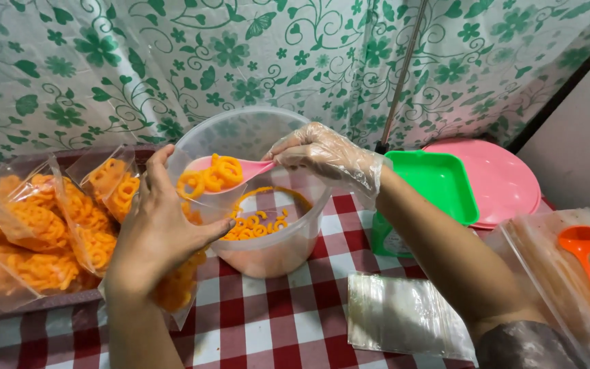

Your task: Scooping orange ring-shaped snacks from a large plastic bucket into small clear plastic bags using a scoop, then weighing them on a scale.

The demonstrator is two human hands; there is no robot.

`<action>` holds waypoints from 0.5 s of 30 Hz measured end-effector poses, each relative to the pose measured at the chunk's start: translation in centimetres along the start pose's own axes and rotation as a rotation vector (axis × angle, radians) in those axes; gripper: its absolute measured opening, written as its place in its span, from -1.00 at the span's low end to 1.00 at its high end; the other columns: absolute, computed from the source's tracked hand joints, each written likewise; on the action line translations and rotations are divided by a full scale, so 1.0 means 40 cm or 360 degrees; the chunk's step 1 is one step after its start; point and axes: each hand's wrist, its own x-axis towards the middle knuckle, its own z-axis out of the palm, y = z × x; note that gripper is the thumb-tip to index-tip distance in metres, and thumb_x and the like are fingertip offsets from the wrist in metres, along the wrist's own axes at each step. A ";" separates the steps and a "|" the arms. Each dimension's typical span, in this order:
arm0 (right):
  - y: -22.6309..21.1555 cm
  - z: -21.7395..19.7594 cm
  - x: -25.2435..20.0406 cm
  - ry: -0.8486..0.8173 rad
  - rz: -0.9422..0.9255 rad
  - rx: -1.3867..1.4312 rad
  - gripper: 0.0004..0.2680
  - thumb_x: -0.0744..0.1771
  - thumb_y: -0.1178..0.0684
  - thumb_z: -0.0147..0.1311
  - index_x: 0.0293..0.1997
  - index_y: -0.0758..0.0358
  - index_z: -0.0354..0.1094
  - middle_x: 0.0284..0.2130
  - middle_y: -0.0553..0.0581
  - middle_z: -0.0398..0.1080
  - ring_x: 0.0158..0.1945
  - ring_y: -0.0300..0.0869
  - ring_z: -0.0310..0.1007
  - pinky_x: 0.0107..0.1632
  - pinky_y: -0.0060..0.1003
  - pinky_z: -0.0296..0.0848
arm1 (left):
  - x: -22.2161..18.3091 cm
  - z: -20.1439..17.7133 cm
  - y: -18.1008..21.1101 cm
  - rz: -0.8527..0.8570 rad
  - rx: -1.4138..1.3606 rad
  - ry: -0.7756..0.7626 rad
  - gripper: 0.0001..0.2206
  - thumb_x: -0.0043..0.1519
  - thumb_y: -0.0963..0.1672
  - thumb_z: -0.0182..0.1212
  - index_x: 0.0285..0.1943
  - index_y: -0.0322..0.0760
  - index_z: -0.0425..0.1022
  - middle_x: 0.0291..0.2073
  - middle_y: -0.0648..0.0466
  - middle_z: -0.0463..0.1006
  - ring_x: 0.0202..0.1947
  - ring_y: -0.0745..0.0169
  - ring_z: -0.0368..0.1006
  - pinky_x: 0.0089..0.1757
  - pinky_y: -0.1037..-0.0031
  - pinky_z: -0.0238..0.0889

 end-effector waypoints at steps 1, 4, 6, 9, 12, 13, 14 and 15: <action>-0.030 0.004 0.010 0.0114 0.0471 0.0200 -0.72 0.35 -0.09 0.00 -0.04 0.28 0.54 -0.06 0.20 0.58 -0.15 -0.24 0.53 -0.15 -0.42 0.51 | 0.004 0.000 0.003 -0.0033 0.0001 -0.0004 0.11 -0.15 0.06 0.58 0.53 -0.12 -0.19 0.52 -0.04 0.06 0.35 -0.21 0.21 -0.03 -0.09 0.33; -0.060 0.003 0.018 0.0232 0.0954 0.0339 -0.77 0.29 0.07 0.08 -0.05 0.27 0.60 -0.11 0.11 0.63 -0.15 -0.32 0.50 -0.17 -0.48 0.46 | 0.010 -0.009 0.020 -0.0095 0.0025 -0.0036 0.12 -0.13 0.08 0.55 0.55 -0.08 -0.21 0.50 -0.04 0.11 0.31 -0.23 0.26 -0.04 -0.11 0.32; -0.013 -0.006 0.002 0.0234 0.0965 0.0275 -0.76 0.28 0.06 0.06 -0.06 0.25 0.61 -0.07 0.10 0.63 -0.15 -0.34 0.50 -0.20 -0.49 0.46 | 0.014 -0.012 0.030 -0.0125 0.0045 -0.0063 0.12 -0.11 0.09 0.54 0.56 -0.05 -0.24 0.48 -0.06 0.13 0.28 -0.25 0.30 -0.03 -0.13 0.33; 0.030 -0.011 -0.011 0.0044 -0.0440 -0.0327 -0.72 0.46 -0.06 -0.20 0.10 0.32 0.38 0.08 0.36 0.48 0.04 0.07 0.60 -0.01 -0.22 0.59 | 0.018 -0.011 0.030 -0.0173 0.0049 -0.0072 0.12 -0.12 0.06 0.56 0.57 -0.03 -0.23 0.42 -0.10 0.22 0.28 -0.24 0.30 -0.02 -0.10 0.32; -0.067 -0.001 0.019 0.0324 0.1141 0.0383 -0.75 0.27 0.07 0.08 -0.04 0.23 0.61 -0.16 0.05 0.61 -0.16 -0.32 0.45 -0.15 -0.44 0.43 | 0.022 -0.006 0.023 -0.0129 0.0051 -0.0044 0.14 -0.13 0.09 0.56 0.57 -0.09 -0.23 0.44 -0.13 0.20 0.25 -0.28 0.33 -0.02 -0.09 0.33; -0.066 -0.002 0.018 0.0326 0.1141 0.0349 -0.75 0.27 0.06 0.08 -0.04 0.23 0.63 -0.29 0.04 0.57 -0.27 -0.34 0.36 -0.25 -0.46 0.32 | 0.022 -0.006 0.022 -0.0124 0.0043 -0.0035 0.14 -0.13 0.09 0.56 0.57 -0.10 -0.23 0.45 -0.11 0.19 0.27 -0.26 0.32 -0.03 -0.10 0.33; -0.065 -0.002 0.017 0.0327 0.1142 0.0316 -0.74 0.27 0.05 0.07 -0.04 0.23 0.64 -0.42 0.03 0.52 -0.39 -0.36 0.26 -0.36 -0.48 0.20 | 0.023 -0.006 0.021 -0.0118 0.0035 -0.0028 0.14 -0.14 0.09 0.55 0.56 -0.11 -0.23 0.45 -0.09 0.17 0.28 -0.24 0.30 -0.03 -0.11 0.33; -0.072 -0.002 0.016 0.0325 0.1143 0.0317 -0.74 0.27 0.05 0.07 -0.04 0.23 0.64 -0.42 0.03 0.52 -0.39 -0.36 0.26 -0.36 -0.48 0.20 | 0.022 -0.008 0.021 -0.0121 0.0034 -0.0028 0.14 -0.14 0.09 0.55 0.56 -0.11 -0.23 0.45 -0.09 0.17 0.28 -0.24 0.30 -0.03 -0.11 0.33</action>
